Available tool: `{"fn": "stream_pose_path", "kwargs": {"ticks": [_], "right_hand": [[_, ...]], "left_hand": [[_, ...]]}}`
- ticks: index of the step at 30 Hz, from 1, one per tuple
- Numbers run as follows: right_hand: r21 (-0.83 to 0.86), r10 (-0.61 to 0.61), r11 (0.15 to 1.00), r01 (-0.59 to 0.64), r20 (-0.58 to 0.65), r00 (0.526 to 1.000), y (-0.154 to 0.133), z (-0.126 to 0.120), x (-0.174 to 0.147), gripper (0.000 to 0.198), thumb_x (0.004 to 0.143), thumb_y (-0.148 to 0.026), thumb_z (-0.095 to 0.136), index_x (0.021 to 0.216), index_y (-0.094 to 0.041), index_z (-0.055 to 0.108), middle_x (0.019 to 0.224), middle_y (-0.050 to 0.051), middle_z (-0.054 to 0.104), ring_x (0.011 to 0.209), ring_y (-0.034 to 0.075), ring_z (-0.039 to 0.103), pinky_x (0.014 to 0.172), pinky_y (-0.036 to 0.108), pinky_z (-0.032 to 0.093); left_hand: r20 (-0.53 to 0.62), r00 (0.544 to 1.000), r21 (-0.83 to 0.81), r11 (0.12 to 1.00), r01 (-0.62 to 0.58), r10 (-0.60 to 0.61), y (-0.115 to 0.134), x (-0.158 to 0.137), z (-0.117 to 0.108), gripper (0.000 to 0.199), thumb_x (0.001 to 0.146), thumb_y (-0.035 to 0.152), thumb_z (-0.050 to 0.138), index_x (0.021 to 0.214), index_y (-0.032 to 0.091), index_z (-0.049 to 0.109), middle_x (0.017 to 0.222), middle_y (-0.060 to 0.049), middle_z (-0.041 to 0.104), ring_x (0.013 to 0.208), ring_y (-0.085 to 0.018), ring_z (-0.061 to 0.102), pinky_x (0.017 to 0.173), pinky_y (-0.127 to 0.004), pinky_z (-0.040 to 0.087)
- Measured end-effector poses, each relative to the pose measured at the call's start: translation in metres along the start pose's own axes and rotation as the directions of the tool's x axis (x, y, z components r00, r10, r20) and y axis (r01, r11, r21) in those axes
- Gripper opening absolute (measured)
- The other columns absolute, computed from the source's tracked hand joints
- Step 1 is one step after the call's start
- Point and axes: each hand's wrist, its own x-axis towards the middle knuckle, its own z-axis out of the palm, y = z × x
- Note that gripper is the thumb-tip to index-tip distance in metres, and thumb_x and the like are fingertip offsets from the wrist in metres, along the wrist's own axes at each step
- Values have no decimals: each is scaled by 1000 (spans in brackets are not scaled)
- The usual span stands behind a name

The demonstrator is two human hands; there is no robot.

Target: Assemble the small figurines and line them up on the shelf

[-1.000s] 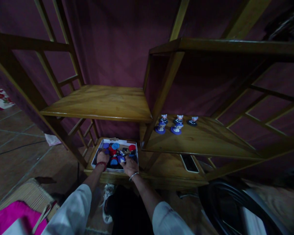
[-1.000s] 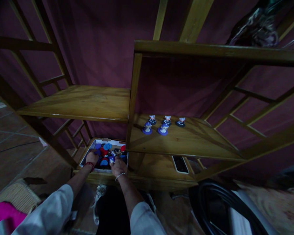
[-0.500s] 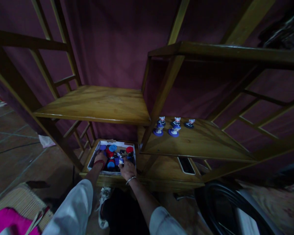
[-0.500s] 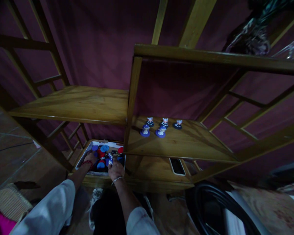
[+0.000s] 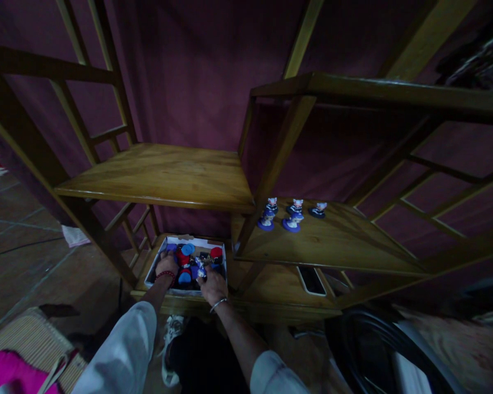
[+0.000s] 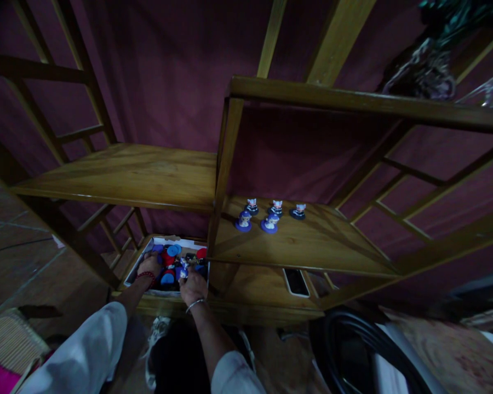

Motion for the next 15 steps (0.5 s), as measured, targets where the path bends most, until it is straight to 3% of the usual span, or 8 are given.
{"fn": "stream_pose_path", "kwargs": {"ticks": [8, 15], "right_hand": [[7, 0, 1000, 0, 2, 1000, -1, -3, -2, 32, 77, -31, 46, 106, -20, 53, 100, 7, 64, 92, 20, 58, 76, 27, 41], [12, 23, 1000, -23, 25, 999, -2, -7, -3, 32, 77, -34, 45, 105, -21, 53, 97, 7, 65, 91, 19, 59, 74, 26, 41]], "left_hand": [[-4, 1000, -7, 1000, -15, 15, -1, -4, -1, 49, 75, 31, 45, 120, 14, 43, 126, -22, 35, 98, -32, 53, 82, -40, 38], [66, 992, -185, 978, -93, 106, 0, 3, -4, 39, 70, 30, 53, 106, 14, 56, 103, -15, 58, 96, -27, 54, 81, -35, 39]]}}
